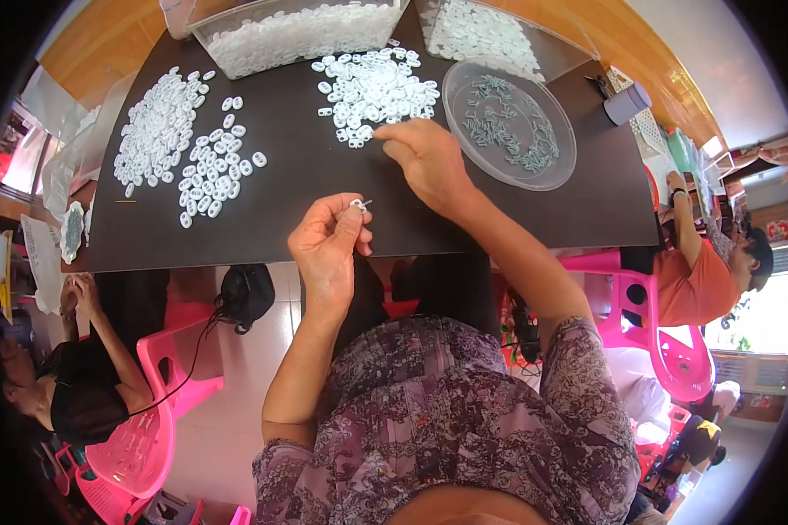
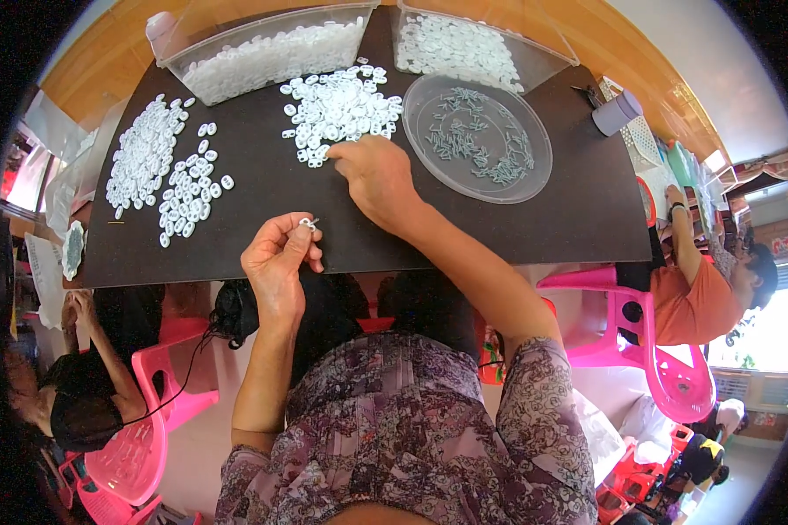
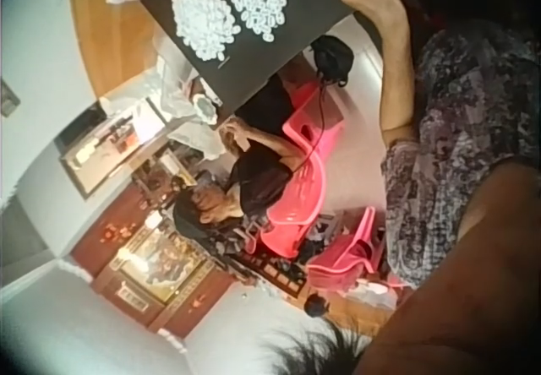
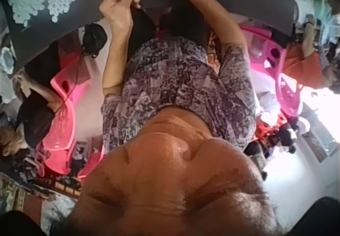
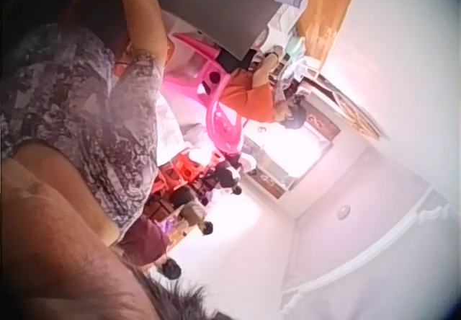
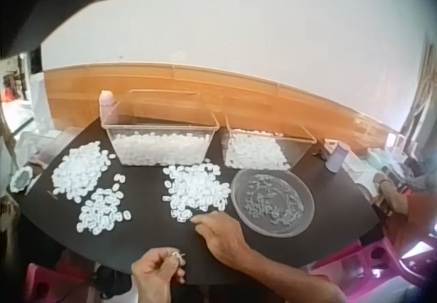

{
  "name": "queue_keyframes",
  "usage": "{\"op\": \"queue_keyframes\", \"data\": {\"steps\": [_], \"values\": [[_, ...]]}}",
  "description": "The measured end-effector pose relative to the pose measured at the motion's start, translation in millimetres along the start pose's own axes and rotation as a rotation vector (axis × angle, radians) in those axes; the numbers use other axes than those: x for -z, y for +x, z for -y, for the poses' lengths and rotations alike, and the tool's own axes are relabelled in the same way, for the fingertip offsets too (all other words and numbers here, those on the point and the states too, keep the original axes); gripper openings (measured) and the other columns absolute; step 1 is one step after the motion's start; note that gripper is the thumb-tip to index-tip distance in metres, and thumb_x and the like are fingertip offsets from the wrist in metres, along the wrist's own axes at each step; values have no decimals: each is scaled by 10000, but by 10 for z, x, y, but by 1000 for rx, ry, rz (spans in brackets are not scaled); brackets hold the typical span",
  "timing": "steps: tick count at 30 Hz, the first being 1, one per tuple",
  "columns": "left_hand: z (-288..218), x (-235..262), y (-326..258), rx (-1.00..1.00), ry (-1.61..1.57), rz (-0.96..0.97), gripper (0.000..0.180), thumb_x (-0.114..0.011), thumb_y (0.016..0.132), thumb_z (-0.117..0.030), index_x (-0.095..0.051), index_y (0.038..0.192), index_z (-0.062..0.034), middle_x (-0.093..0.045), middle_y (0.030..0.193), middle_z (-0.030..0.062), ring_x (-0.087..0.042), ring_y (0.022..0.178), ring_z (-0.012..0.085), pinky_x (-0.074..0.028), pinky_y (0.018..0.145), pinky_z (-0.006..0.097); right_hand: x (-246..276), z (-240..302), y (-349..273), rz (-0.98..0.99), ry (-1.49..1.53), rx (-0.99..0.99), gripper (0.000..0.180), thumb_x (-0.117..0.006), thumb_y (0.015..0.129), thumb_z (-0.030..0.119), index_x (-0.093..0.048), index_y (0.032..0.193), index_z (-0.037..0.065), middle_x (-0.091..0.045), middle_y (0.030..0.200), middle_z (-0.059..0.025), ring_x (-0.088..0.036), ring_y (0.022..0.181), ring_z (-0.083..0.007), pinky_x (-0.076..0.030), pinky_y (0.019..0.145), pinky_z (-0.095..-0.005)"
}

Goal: Assembling small white plastic components with metal springs at a workbench.

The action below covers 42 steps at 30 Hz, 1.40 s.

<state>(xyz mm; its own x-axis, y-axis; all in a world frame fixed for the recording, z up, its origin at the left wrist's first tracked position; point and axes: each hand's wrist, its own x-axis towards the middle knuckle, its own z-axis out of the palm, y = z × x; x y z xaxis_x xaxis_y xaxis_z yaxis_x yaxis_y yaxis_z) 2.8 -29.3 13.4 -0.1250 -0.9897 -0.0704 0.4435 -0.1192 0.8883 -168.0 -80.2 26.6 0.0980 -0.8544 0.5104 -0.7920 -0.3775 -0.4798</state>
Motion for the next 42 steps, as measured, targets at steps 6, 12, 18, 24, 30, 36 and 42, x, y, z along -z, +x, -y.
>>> {"op": "queue_keyframes", "data": {"steps": [6, 12, 18, 24, 30, 36, 42], "values": [[20, 5, 18, -17, 5, 2, 126, -568, 875, -45, -603, 955, 45, -612, 768, 78, -531, 571, 95, -439, 474, 213, -182, -120, 192, 38, -263, 130, 152, -628, 753, 87, -652, 902, 105, -552, 731, -104, -543, 734, -293, -429, 630, -399], [24, 27, 15, -15, 0, 3, 121, -572, 873, -45, -606, 951, 42, -614, 768, 80, -533, 569, 95, -442, 476, 215, -118, -147, 138, 99, -343, 194, 151, -667, 705, 80, -635, 852, 88, -547, 732, -105, -544, 743, -297, -430, 625, -402], [25, 49, 14, -26, -16, 20, 129, -573, 875, -51, -607, 957, 42, -616, 770, 83, -537, 575, 96, -447, 480, 218, 73, -77, 57, 108, -277, 151, 124, -685, 678, 69, -610, 776, 57, -553, 714, -102, -548, 742, -296, -429, 629, -404], [33, 62, 9, -41, -1, 28, 131, -569, 876, -47, -605, 960, 46, -616, 772, 85, -537, 576, 99, -450, 484, 223, 105, -151, 15, 80, -287, 110, 79, -658, 712, 81, -618, 779, 64, -556, 705, -105, -547, 732, -301, -429, 632, -407], [34, 49, 5, -49, 7, 24, 128, -567, 876, -45, -604, 956, 48, -613, 768, 84, -534, 573, 101, -449, 483, 225, -26, -152, 195, 28, -314, 150, 116, -648, 725, 108, -645, 838, 87, -560, 725, -104, -549, 750, -298, -431, 640, -412], [34, 38, 4, -45, 25, 9, 119, -566, 876, -38, -605, 950, 47, -612, 767, 82, -531, 567, 98, -446, 482, 221, -185, -132, 395, 23, -338, 233, 164, -655, 707, 91, -658, 868, 121, -542, 723, -95, -539, 746, -275, -428, 616, -384], [28, 45, 2, -40, 6, 10, 114, -568, 874, -37, -607, 943, 45, -611, 767, 81, -530, 562, 95, -445, 483, 219, -303, -178, 472, 60, -408, 378, 143, -651, 676, 54, -658, 800, 124, -511, 698, -70, -507, 708, -253, -416, 582, -364]]}}
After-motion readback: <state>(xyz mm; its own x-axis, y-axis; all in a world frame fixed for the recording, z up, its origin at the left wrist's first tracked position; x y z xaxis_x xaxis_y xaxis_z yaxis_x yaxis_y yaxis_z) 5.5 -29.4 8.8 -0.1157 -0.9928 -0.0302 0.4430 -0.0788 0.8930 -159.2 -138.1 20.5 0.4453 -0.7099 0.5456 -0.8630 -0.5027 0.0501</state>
